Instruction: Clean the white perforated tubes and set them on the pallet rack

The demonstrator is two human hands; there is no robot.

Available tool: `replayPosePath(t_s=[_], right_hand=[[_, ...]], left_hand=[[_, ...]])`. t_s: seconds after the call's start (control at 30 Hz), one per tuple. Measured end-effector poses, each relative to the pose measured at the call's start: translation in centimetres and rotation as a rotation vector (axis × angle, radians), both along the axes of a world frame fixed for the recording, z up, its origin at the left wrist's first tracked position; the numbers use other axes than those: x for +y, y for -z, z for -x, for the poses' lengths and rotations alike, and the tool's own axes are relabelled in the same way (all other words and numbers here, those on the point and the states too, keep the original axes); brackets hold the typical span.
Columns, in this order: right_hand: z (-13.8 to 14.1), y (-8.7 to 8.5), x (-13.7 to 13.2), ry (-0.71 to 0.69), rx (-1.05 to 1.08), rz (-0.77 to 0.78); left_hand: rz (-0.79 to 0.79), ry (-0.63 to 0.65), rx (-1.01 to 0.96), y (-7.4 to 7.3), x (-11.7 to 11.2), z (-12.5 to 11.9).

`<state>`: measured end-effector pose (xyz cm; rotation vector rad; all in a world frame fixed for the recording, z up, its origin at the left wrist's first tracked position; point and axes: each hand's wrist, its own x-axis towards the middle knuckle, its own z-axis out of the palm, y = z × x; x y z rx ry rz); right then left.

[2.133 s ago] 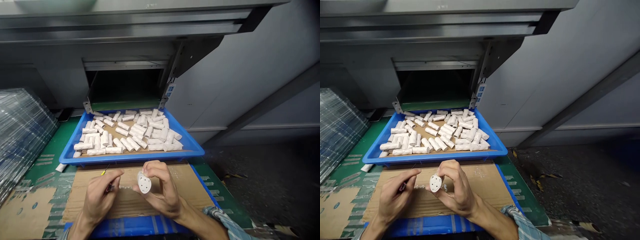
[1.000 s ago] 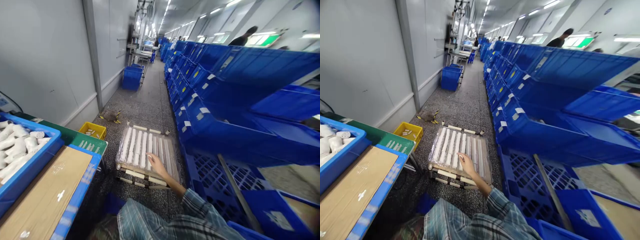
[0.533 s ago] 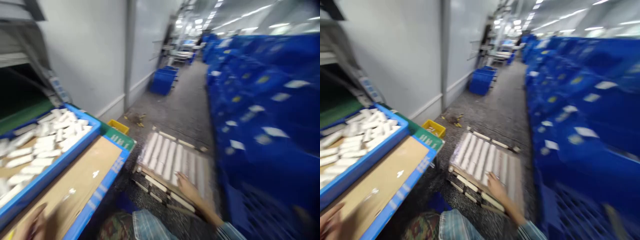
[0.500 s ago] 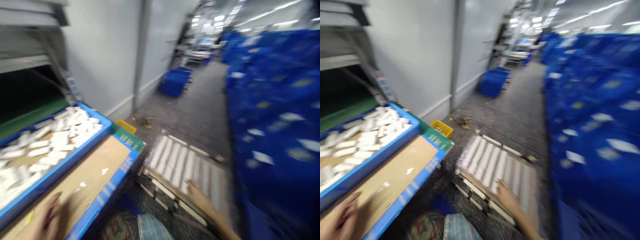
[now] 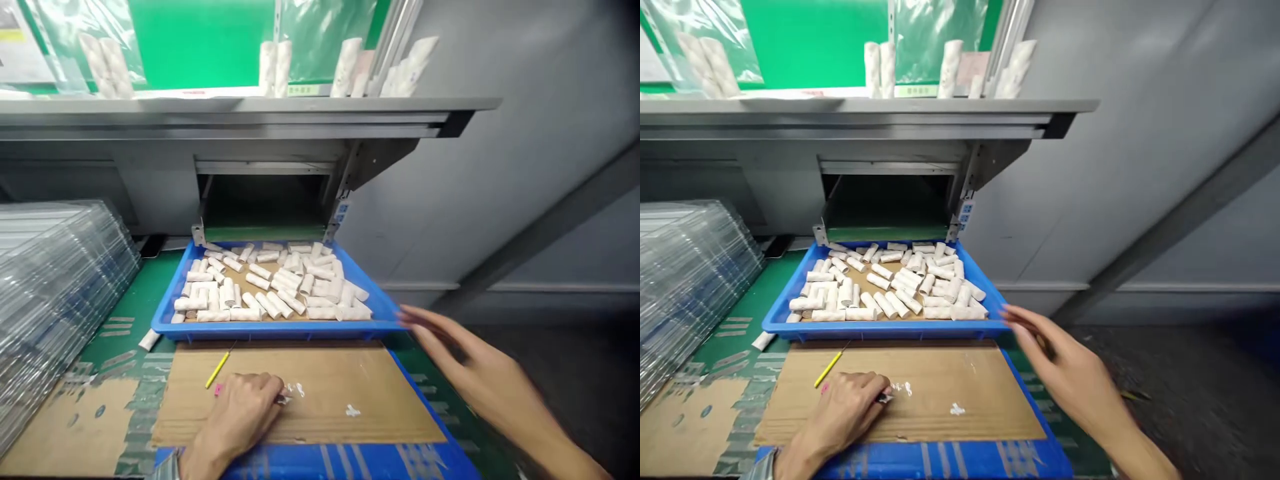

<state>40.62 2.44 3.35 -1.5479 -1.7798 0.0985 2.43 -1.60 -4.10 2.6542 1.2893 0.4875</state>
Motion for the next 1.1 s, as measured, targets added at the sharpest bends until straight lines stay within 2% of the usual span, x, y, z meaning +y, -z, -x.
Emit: replayPosePath(t_s=[0.1, 0.13, 0.2, 0.3, 0.4, 0.5, 0.6, 0.67, 0.73, 0.77, 0.83, 0.93, 1.1], right_hand=[[9.2, -3.7, 9.8, -0.395, -0.059, 0.287], [12.4, -4.3, 12.7, -0.458, -0.084, 0.321], [17.8, -4.2, 17.4, -0.506, -0.117, 0.356], [22.5, -2.4, 21.3, -0.518, -0.123, 0.396], [23.6, -1.0, 22.3, -0.526, -0.086, 0.430], [22.5, -1.6, 20.8, -0.554, 0.026, 0.432], [20.5, -2.9, 16.2, -0.637, 0.216, 0.401], [19.4, -3.2, 11.7, -0.690, 0.332, 0.376], [18.9, -3.0, 7.1, -0.721, 0.443, 0.348], [18.9, -2.8, 5.1, -0.746, 0.526, 0.343], [19.0, -2.1, 2.2, -0.804, 0.751, 0.346], [19.0, -1.2, 0.7, -0.820, 0.890, 0.311], [17.9, -0.3, 1.8, -0.728, 0.812, 0.285]], left_hand=[[0.014, -0.006, 0.021, 0.5, 0.1, 0.0], [0.016, -0.009, 0.025, 0.6, 0.2, 0.0], [0.018, -0.011, 0.026, 0.9, 0.3, 0.0], [0.019, -0.003, 0.013, 1.4, 0.5, -0.1], [0.014, 0.008, -0.034, 2.0, 0.7, -0.1], [0.008, 0.003, -0.136, 2.1, 0.7, 0.2], [0.016, -0.063, -0.316, 0.8, 0.6, 0.5], [0.129, -0.203, -0.591, -1.1, 0.6, 0.5], [0.315, -0.323, -0.919, -3.4, 0.7, 0.4], [0.386, -0.320, -1.042, -4.6, 0.8, 0.3], [0.478, -0.216, -1.184, -6.6, 1.1, 0.0], [0.483, -0.125, -1.233, -8.2, 1.8, -0.3], [0.283, -0.229, -1.052, -7.8, 3.0, 0.0]])
